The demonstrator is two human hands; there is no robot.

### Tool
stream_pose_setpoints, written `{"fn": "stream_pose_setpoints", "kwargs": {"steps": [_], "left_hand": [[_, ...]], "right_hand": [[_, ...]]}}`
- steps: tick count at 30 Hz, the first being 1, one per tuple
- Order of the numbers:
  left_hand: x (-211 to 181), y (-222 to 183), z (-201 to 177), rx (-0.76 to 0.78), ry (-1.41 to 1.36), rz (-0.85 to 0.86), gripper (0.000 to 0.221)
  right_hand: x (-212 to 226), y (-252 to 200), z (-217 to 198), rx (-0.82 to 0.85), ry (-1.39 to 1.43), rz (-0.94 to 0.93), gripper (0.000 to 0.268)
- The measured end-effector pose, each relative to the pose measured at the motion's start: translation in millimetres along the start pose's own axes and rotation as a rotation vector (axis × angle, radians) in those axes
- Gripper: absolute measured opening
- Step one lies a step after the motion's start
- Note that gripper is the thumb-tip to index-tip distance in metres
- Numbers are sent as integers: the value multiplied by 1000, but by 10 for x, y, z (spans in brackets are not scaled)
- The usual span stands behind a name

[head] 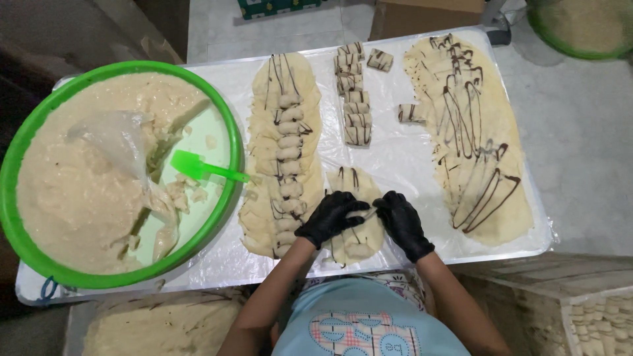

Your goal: Assembling small dough balls onto a larger dough sheet to create a pastry

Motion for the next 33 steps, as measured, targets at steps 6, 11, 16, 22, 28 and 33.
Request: {"fn": "stream_pose_setpoints", "kwargs": {"steps": [6,11,16,22,28,33], "left_hand": [[241,253,-136,-171,-1709,-454,46],[250,545,-508,187,-298,-758,94],[729,675,29,20,-320,-656,77],[204,586,-264,-82,-328,-704,57],[139,575,-283,-246,-506,-587,54],[520,572,-201,-286,-571,-684,56]], "right_hand": [[-104,36,249,-74,-29,-103,46],[-9,-79,562,137,404,-361,40],[-168,72,361,283,180,-592,45],[-96,22,683,26,160,-486,43],[-398,170,1008,-177,-186,-384,38],[-447,81,1069,-155,88,-370,35]]}}
Point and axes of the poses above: each hand's wrist, its own y-axis towards the middle knuckle, its own z-axis out of the palm, x = y × z, the point moved 2 cm from there along y, towards the middle knuckle, and after that the axes turned 8 degrees about x, right-handed, at the moved point
